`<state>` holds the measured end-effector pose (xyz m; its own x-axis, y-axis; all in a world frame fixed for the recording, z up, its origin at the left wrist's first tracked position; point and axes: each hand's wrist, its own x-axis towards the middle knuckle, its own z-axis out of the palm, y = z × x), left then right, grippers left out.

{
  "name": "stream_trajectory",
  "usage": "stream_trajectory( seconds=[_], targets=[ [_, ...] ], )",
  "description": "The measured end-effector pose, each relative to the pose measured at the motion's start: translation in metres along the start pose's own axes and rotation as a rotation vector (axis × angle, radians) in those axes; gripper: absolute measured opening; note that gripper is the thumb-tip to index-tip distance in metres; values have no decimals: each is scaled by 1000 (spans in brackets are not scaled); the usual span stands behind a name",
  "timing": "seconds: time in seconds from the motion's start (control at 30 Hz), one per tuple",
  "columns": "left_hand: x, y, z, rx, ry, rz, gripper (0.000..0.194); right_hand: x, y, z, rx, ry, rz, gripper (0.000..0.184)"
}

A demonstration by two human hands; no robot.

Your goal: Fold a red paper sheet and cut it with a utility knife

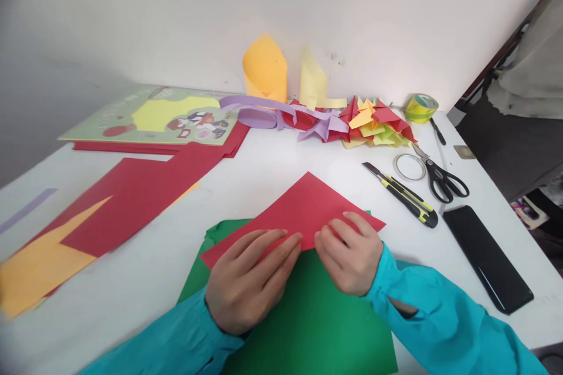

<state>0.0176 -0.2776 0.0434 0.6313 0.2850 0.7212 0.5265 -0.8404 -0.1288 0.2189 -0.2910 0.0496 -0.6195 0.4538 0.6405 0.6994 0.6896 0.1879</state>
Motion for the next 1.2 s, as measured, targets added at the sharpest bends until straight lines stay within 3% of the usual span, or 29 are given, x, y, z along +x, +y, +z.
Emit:
stream_trajectory(
  seconds=[0.33, 0.7, 0.97, 1.07, 1.2],
  targets=[
    [1, -1, 5, -24, -19, 18, 17, -2, 0, 5, 24, 15, -29, 18],
    [0, -25, 2, 30, 51, -38, 17, -13, 33, 3, -98, 25, 28, 14],
    [-1, -37, 0, 75, 83, -114, 18, -21, 60, -4, -167, 106, 115, 17],
    [-1, -33, 2, 29, 64, -89, 17, -15, 51, -4, -115, 88, 138, 19],
    [-2, -18, 7, -45, 28, -46, 15, -4, 21, 2, 0, 40, 61, 18]
  ],
)
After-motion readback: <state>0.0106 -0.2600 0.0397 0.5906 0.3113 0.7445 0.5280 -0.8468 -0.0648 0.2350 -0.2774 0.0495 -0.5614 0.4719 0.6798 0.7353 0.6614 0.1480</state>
